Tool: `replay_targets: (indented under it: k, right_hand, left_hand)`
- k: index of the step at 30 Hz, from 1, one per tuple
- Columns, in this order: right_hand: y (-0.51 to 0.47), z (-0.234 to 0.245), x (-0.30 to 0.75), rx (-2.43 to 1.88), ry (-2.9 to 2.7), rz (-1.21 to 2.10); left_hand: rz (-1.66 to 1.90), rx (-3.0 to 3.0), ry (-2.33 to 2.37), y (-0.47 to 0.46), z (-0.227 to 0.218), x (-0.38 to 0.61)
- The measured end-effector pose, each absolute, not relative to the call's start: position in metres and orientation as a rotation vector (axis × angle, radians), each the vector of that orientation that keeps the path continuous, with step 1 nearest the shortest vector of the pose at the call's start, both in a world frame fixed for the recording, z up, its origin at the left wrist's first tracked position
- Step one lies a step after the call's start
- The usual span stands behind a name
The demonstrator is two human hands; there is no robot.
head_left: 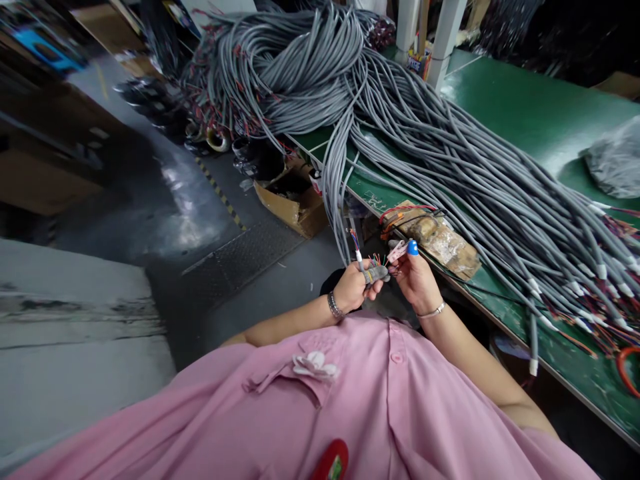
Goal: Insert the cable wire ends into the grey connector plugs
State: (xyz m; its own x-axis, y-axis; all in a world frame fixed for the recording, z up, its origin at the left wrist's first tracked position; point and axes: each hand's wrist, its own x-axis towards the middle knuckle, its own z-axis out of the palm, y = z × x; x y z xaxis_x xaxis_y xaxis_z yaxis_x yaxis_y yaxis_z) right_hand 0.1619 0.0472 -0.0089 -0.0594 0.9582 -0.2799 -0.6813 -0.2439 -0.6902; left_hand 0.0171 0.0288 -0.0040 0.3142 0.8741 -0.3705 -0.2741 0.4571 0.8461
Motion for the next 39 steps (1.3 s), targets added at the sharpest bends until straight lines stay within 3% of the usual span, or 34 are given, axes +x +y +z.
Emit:
replay_targets:
  k: [19, 28, 34, 39]
  right_hand:
    - [0.043, -0.004, 0.169, -0.875, -0.497, 1.665]
    - [0.043, -0.016, 0.164, -1.05, -0.663, 1.279]
    - [0.048, -0.019, 0.163, -0.898, -0.513, 1.569]
    - [0.053, -0.016, 0.159, -0.808, -0.378, 1.566]
  left_hand:
    - [1.047, 0.64, 0.961, 0.02, 0.013, 0.023]
    - [1.079, 0.608, 0.999, 0.021, 0.01, 0.026]
    - [1.055, 0.604, 0.987, 0.02, 0.009, 0.029]
    - [1.057, 0.607, 0.984, 0.019, 0.007, 0.031]
